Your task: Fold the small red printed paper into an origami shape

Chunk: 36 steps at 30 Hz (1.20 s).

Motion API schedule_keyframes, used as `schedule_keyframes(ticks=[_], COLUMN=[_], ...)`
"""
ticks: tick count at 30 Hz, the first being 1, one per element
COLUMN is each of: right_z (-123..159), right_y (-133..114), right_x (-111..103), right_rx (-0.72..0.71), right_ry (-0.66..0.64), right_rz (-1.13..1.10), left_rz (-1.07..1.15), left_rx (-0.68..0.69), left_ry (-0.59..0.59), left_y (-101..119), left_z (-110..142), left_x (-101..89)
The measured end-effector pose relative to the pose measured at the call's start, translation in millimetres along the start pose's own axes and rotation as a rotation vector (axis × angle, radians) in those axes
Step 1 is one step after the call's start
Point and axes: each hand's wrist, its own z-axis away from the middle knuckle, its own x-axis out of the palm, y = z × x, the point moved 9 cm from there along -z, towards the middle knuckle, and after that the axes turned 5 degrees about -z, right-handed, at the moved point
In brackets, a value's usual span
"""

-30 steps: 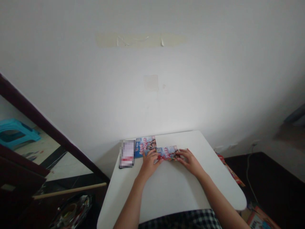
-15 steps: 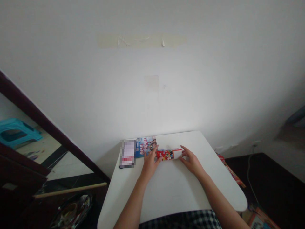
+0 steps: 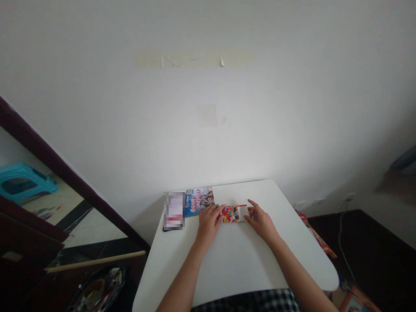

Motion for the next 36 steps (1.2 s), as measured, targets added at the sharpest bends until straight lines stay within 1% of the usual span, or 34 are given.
schedule_keyframes(ticks=[5,9,15,21,28,36], right_z=[0.9,0.5,1.4,3.0,3.8,3.4], right_y=[-7.4,-13.7,-20.8,-18.0,-19.2,-22.4], right_x=[-1.9,1.1,4.4,7.6,7.7,3.0], right_rx=[-0.047,-0.098,-0.195,-0.209,-0.214,-0.245], right_ry=[0.015,-0.01,-0.045,-0.057,-0.051,-0.003], right_rz=[0.075,0.108,0.222,0.284,0.29,0.305], left_rz=[-0.026,-0.073,-0.166,-0.179,-0.195,-0.187], left_rx=[0.021,0.016,0.011,0.008,0.008,0.038], left_ry=[-0.041,-0.021,0.008,0.004,0.004,0.023], left_y=[5.6,5.6,5.2,4.5,3.4,8.8], left_z=[0.1,0.7,1.8,2.0,1.9,2.1], left_x=[0.9,-0.9,0.3,0.9,3.1,-1.3])
